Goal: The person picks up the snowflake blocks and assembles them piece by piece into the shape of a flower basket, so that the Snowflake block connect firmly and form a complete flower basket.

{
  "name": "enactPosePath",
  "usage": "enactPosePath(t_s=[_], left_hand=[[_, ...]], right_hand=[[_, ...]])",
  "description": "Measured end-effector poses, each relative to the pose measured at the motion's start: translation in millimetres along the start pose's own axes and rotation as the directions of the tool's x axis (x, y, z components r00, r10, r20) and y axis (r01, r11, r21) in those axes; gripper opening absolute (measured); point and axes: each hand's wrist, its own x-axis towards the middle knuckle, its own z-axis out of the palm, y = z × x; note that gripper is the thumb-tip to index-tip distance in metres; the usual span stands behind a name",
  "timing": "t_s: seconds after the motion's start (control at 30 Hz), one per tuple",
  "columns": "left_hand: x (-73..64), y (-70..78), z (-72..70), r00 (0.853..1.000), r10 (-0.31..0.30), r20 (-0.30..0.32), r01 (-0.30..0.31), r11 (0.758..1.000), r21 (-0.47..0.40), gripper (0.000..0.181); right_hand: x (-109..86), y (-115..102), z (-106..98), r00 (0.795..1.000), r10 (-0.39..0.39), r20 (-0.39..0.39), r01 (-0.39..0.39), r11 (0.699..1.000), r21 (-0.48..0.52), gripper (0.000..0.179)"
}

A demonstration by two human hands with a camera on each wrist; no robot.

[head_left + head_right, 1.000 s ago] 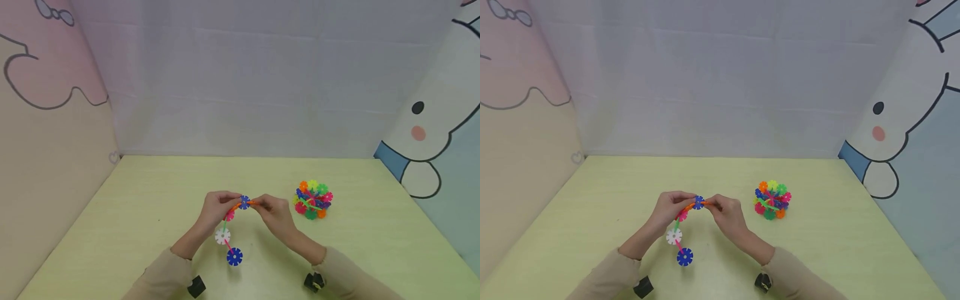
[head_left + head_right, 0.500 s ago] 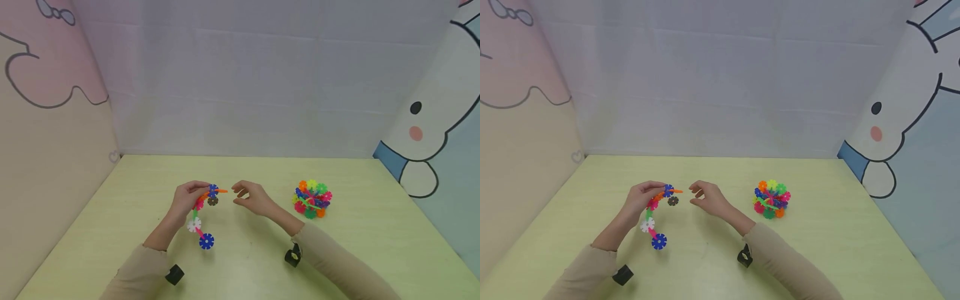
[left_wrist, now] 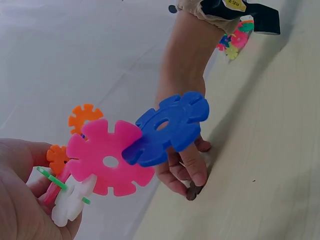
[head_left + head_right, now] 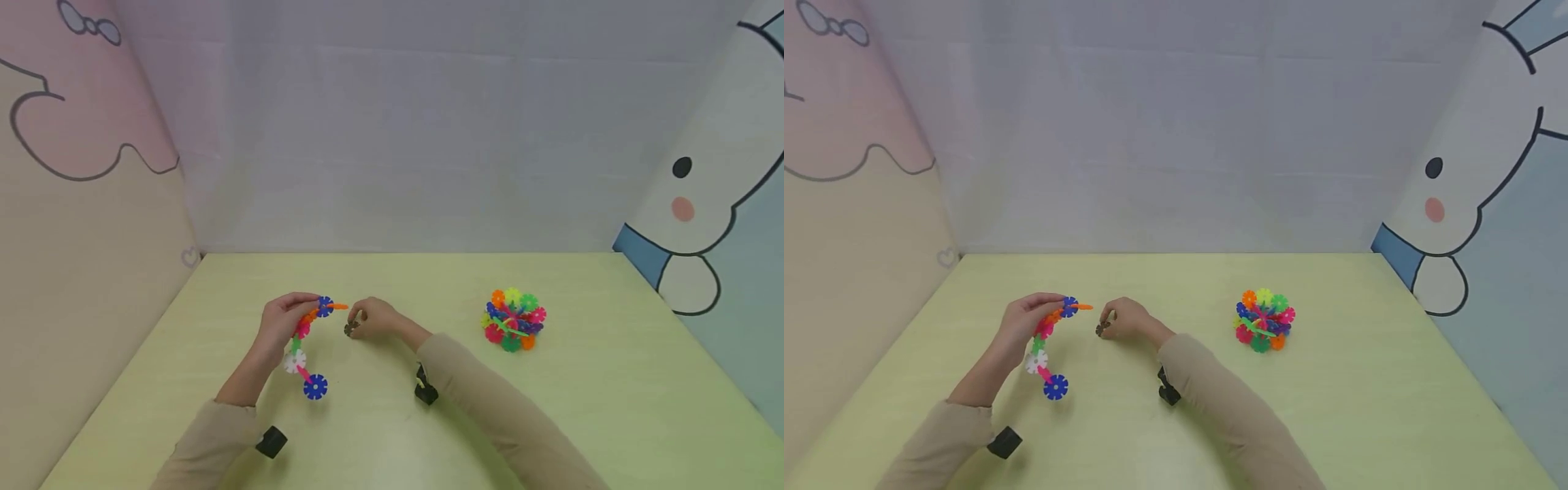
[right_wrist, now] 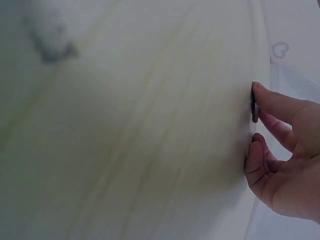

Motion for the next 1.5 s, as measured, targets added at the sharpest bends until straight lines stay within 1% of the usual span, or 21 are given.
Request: enactPosePath(t_s=[0.07,0.13,0.23,0.3,0.37,0.4,0.43,0.47,0.5,0.57,0.63,0.67,0.7,0.73,0.87,1.0,1.07,1.13,1.27,1.37,1.5], left_hand=[[0.1,-1.1,3.4,1.000,0.010,0.009,-0.010,1.000,0.000,0.031],[-0.8,-1.4,7.6,1.000,0.016,0.015,-0.016,1.000,0.002,0.030],[-2.2,-0.6,15.6,0.999,0.021,0.029,-0.021,1.000,0.004,0.027],[-3.7,1.0,21.7,0.999,0.022,0.037,-0.022,1.000,0.002,0.026],[-5.3,2.8,27.8,0.999,0.028,0.044,-0.028,1.000,-0.006,0.025],[-6.4,3.8,30.8,0.998,0.033,0.046,-0.032,0.999,-0.010,0.024],[-7.4,4.8,33.7,0.998,0.039,0.047,-0.038,0.999,-0.012,0.024],[-8.4,5.5,36.8,0.998,0.040,0.044,-0.039,0.999,-0.017,0.023],[-9.4,6.1,39.9,0.998,0.040,0.044,-0.039,0.999,-0.021,0.022],[-11.1,7.0,46.5,0.998,0.044,0.049,-0.042,0.999,-0.033,0.020],[-12.1,7.1,53.8,0.997,0.041,0.059,-0.039,0.999,-0.034,0.019],[-12.4,7.0,57.7,0.997,0.041,0.067,-0.039,0.999,-0.037,0.018],[-12.6,6.9,61.5,0.996,0.044,0.078,-0.041,0.998,-0.040,0.018],[-12.7,6.9,65.2,0.995,0.047,0.088,-0.044,0.998,-0.039,0.018],[-13.6,7.0,78.1,0.993,0.073,0.095,-0.070,0.997,-0.030,0.016],[-15.8,7.0,86.7,0.989,0.130,0.076,-0.129,0.991,-0.025,0.013],[-17.7,6.5,90.1,0.984,0.163,0.065,-0.163,0.987,-0.007,0.012],[-20.2,6.2,92.8,0.981,0.188,0.050,-0.188,0.982,0.011,0.010],[-25.5,7.0,96.4,0.975,0.221,0.029,-0.222,0.974,0.042,0.009],[-28.1,7.7,98.6,0.971,0.238,0.020,-0.239,0.969,0.060,0.010],[-30.2,6.7,102.9,0.963,0.269,-0.002,-0.267,0.958,0.106,0.009]], right_hand=[[-2.6,1.5,0.7,1.000,-0.005,0.014,0.006,0.998,-0.069,0.023],[-9.6,2.8,0.0,1.000,-0.019,0.018,0.021,0.994,-0.103,0.022],[-28.1,5.3,-3.3,0.997,-0.064,0.039,0.069,0.986,-0.151,0.019],[-45.0,6.3,-7.6,0.993,-0.100,0.059,0.108,0.983,-0.150,0.014],[-64.0,6.3,-13.6,0.991,-0.123,0.060,0.127,0.989,-0.080,0.009],[-73.5,6.1,-17.0,0.991,-0.127,0.047,0.128,0.992,-0.019,0.009],[-82.9,5.5,-20.6,0.992,-0.120,0.026,0.118,0.991,0.064,0.009],[-91.8,5.1,-23.9,0.994,-0.110,-0.004,0.109,0.981,0.162,0.012],[-100.0,4.6,-26.9,0.995,-0.093,-0.040,0.100,0.960,0.263,0.015],[-114.2,4.0,-31.9,0.991,-0.057,-0.123,0.105,0.897,0.430,0.021],[-124.3,4.0,-34.3,0.981,-0.011,-0.195,0.117,0.832,0.542,0.024],[-128.0,3.9,-34.9,0.975,0.008,-0.222,0.124,0.809,0.574,0.025],[-130.8,4.0,-35.0,0.970,0.021,-0.243,0.131,0.796,0.592,0.025],[-132.7,4.2,-34.7,0.966,0.031,-0.258,0.135,0.789,0.599,0.025],[-136.1,4.9,-31.6,0.953,0.043,-0.299,0.152,0.786,0.600,0.025],[-136.7,6.6,-28.2,0.936,0.064,-0.347,0.166,0.789,0.592,0.024],[-137.3,7.5,-26.7,0.929,0.095,-0.356,0.155,0.777,0.611,0.024],[-138.6,8.4,-24.9,0.931,0.119,-0.344,0.138,0.758,0.638,0.025],[-141.6,9.2,-23.2,0.935,0.161,-0.316,0.112,0.710,0.695,0.027],[-143.4,8.6,-24.0,0.932,0.178,-0.315,0.104,0.702,0.704,0.027],[-144.8,8.2,-24.4,0.930,0.180,-0.319,0.102,0.711,0.696,0.029]])
